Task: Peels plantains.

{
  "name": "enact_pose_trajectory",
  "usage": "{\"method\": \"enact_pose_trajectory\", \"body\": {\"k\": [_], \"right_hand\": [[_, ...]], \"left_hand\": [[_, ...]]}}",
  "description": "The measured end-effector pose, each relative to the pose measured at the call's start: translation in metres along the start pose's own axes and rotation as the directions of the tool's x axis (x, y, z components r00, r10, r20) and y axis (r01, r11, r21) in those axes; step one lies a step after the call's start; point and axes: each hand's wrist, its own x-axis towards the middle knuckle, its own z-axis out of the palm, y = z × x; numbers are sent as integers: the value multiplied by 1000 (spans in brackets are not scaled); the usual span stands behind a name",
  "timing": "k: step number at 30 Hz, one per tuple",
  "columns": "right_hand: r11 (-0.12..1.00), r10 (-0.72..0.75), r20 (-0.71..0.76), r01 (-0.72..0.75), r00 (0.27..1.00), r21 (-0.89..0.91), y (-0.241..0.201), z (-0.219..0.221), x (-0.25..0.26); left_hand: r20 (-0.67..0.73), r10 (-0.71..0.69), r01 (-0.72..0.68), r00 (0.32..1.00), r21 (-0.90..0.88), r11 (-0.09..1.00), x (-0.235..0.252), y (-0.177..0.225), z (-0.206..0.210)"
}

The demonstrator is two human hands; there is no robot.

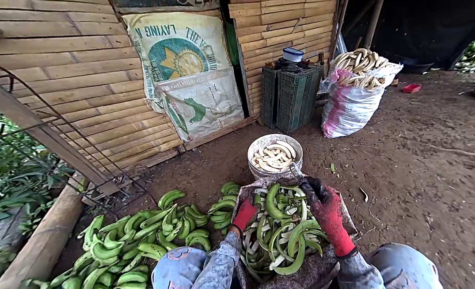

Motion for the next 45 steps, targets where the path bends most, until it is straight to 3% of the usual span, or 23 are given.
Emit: {"method": "enact_pose_trajectory", "body": {"k": [1,3,5,7,11,13,15,18,20,21,22,24,26,27,30,32,34,35,37,39,40,43,45], "right_hand": [[1000,8,26,-8,1000,-20,0,0,-1],[998,18,98,-12,995,-60,1,2,-2],[996,0,178,16,984,-90,2,6,-6],[992,-71,257,94,964,-78,1,14,-14],[970,-221,468,243,856,14,-9,28,-30],[942,-248,494,326,833,-77,-9,34,-30],[906,-210,444,344,871,-248,-4,37,-24],[869,-23,224,130,974,-477,5,31,2],[880,128,55,-88,990,-466,12,17,21],[906,128,21,-108,992,-409,14,10,26],[943,83,45,-63,996,-328,15,7,25],[995,-16,282,43,959,-91,10,11,4],[997,-74,583,51,809,56,3,21,-18],[998,-61,638,66,767,16,1,27,-26],[923,6,399,149,917,-356,-3,27,-14],[875,23,174,64,985,-480,0,21,7],[920,-18,70,44,997,-390,-1,13,16],[949,-38,106,69,994,-308,-3,12,10],[987,-60,331,105,942,-120,-7,17,-16],[984,-68,556,147,828,-98,-10,29,-38],[967,-57,573,189,817,-173,-11,34,-41],[873,-23,326,178,945,-455,-9,28,-17],[863,5,160,76,987,-499,-5,17,6]], "left_hand": [[-88,17,-40,996,-260,965,-2,1,-5],[-111,27,-96,993,-682,725,-13,19,-19],[-34,130,-93,991,-874,478,-27,45,-37],[-30,157,-91,987,-915,394,-43,68,-51],[-96,206,-185,974,-862,472,-59,78,-54],[-110,220,-222,969,-775,591,-70,74,-44],[-149,231,-268,962,-686,676,-82,62,-28],[-243,217,-324,945,-634,702,-83,43,-4],[-187,227,-294,956,-653,698,-87,39,-3],[-168,185,-249,968,-701,668,-84,42,-4],[-142,124,-188,982,-761,620,-80,45,-6],[-91,98,-128,991,-850,512,-71,48,-15],[-121,127,-168,985,-859,484,-63,49,-19],[-114,147,-174,983,-846,505,-62,48,-19],[25,212,-132,977,-709,693,-71,29,-10],[82,230,-127,970,-633,764,-73,18,-7],[16,195,-122,981,-730,673,-75,29,-7],[-53,197,-163,979,-780,604,-72,34,-8],[-223,214,-302,951,-811,500,-63,37,-12],[-288,244,-368,926,-831,418,-51,38,-15],[-245,268,-345,932,-828,442,-51,36,-17],[98,326,-212,940,-582,785,-61,20,-20],[184,292,-150,938,-545,825,-63,18,-20]]}}
